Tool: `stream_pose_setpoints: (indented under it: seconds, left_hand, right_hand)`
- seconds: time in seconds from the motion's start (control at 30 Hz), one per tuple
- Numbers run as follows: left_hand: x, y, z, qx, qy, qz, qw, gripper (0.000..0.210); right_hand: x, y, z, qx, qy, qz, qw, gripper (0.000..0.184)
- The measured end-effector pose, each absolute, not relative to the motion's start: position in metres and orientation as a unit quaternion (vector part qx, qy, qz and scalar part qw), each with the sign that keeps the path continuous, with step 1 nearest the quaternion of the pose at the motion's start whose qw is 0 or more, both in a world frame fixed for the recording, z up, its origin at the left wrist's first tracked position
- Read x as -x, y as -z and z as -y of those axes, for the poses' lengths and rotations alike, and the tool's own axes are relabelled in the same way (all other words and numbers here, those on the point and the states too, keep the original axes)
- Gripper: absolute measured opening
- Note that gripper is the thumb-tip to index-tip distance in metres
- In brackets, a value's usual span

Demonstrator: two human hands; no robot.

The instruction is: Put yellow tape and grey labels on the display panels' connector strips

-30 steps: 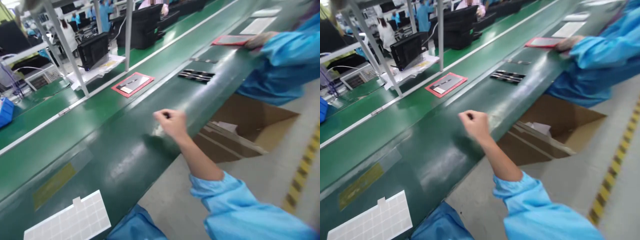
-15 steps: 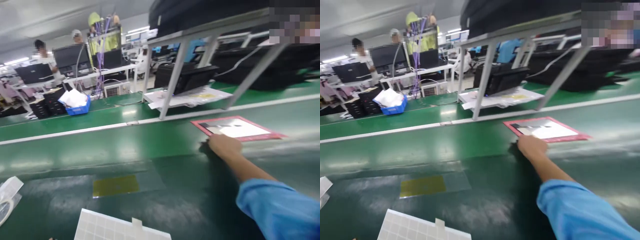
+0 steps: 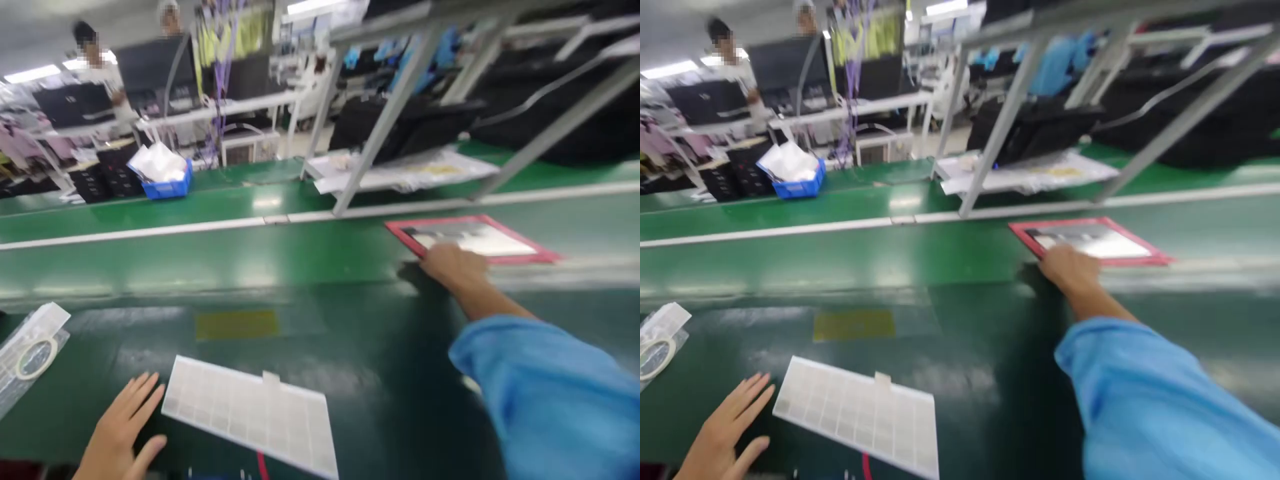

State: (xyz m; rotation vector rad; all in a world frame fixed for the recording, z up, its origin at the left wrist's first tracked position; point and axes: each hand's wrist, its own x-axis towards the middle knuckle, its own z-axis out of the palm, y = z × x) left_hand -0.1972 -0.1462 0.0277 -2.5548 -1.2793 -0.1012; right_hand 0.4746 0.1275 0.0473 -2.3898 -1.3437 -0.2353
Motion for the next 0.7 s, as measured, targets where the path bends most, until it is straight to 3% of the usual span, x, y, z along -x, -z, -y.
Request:
stream_pose_setpoints:
  seconds: [0.1,0.2,0.43,0.7]
  left_hand:
    - [0.153,-0.019,0.128,0.909,0.059,0.395,0.116,0.077]
    - [0.137,-0.002,0.129,0.914,0.051,0.391,0.094,0.073]
    - [0.169,-0.008,0.143,0.906,0.03,0.42,0.041,0.07]
    - [0.258,-0.014,0.133,0.884,0.077,0.46,0.019,0.07]
  right_hand:
    - [-0.475,-0.029,-0.117,0.883,0.049,0.461,0.077,0.025]
    - [-0.463,-0.016,-0.098,0.879,0.051,0.474,0.031,0.041]
    - [-0.396,0.005,-0.008,0.844,0.047,0.534,0.011,0.051]
    - [-0.329,0.02,0.081,0.804,0.042,0.592,0.04,0.03]
